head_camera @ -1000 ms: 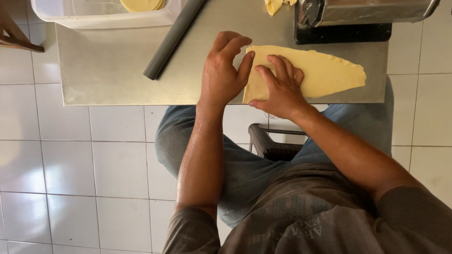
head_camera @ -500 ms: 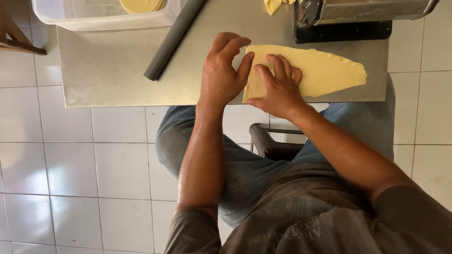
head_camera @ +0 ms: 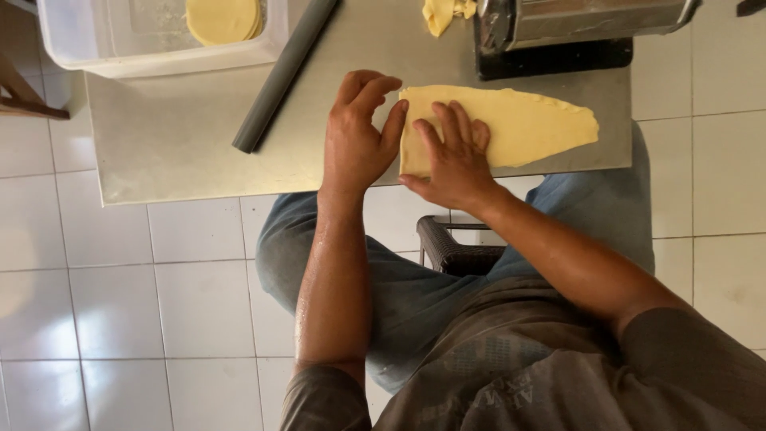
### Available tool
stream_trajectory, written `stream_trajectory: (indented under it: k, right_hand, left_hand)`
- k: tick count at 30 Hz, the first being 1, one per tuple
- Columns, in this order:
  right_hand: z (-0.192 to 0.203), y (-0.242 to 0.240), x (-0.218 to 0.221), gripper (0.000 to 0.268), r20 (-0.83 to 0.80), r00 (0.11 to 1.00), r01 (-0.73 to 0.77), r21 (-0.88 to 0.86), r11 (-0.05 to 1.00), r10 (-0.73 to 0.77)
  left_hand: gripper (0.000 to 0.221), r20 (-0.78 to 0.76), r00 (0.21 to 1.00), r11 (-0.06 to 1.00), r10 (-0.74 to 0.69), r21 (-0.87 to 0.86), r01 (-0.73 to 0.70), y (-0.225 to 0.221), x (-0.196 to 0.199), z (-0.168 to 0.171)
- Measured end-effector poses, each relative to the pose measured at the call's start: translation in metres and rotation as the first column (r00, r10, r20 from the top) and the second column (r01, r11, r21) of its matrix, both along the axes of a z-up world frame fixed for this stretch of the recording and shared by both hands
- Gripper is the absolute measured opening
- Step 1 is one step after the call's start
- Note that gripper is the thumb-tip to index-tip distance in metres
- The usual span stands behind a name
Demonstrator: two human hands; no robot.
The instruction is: Flattening dough with a rolling pin and passing it through a manual roller machine to create thin sheets.
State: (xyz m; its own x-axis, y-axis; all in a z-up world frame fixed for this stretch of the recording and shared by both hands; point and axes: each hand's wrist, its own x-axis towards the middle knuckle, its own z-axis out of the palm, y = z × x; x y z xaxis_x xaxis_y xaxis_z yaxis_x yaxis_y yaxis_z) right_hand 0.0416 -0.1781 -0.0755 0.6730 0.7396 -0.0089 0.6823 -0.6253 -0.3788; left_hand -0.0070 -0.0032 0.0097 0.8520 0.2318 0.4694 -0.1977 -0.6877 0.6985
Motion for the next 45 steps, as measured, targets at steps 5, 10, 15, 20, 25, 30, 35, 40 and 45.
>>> stream_trajectory:
  k: [5, 10, 15, 20, 25, 30, 35, 40, 45]
  right_hand:
    - [-0.002, 0.003, -0.001, 0.088, 0.127, 0.992, 0.012, 0.020, 1.000, -0.014]
    - [0.001, -0.009, 0.005, 0.080, 0.019, 0.999, -0.031, 0.075, 0.997, 0.030]
    - [0.001, -0.074, 0.045, 0.066, 0.125, 0.992, -0.056, 0.227, 0.972, 0.028]
    - [-0.021, -0.162, 0.112, 0.044, 0.265, 0.956, 0.075, 0.189, 0.979, -0.125]
    - [-0.002, -0.162, 0.108, 0.058, 0.486, 0.874, -0.073, 0.148, 0.986, -0.008]
    - [-0.020, -0.129, 0.079, 0.058, 0.367, 0.929, -0.081, 0.103, 0.991, 0.038]
    - [-0.034, -0.134, 0.083, 0.059, 0.362, 0.931, -0.087, 0.102, 0.991, 0.045]
    - [-0.035, -0.156, 0.089, 0.059, 0.426, 0.904, -0.102, 0.136, 0.985, 0.035]
    - [-0.020, -0.167, 0.082, 0.064, 0.411, 0.911, -0.060, 0.082, 0.995, 0.021]
  left_hand:
    - [0.017, -0.012, 1.000, 1.000, -0.012, -0.006, 0.012, -0.001, 0.002, -0.003]
    - [0.021, -0.098, 0.995, 1.000, 0.022, 0.010, -0.021, -0.002, 0.002, -0.007]
    - [0.022, -0.140, 0.990, 1.000, 0.001, 0.016, 0.001, -0.004, 0.004, -0.011]
    - [0.023, -0.157, 0.988, 0.999, -0.011, 0.042, 0.018, -0.007, 0.010, -0.014]
    - [0.025, -0.216, 0.976, 0.996, -0.033, 0.073, 0.049, -0.013, 0.011, -0.014]
    - [0.025, -0.253, 0.967, 0.995, -0.040, 0.079, 0.062, -0.018, 0.010, -0.014]
    - [0.026, -0.251, 0.967, 0.994, -0.046, 0.089, 0.070, -0.013, 0.008, -0.019]
    - [0.026, -0.199, 0.980, 0.993, -0.029, 0.109, 0.052, -0.007, 0.010, -0.026]
    - [0.025, -0.200, 0.979, 0.996, -0.028, 0.074, 0.044, -0.015, 0.009, -0.017]
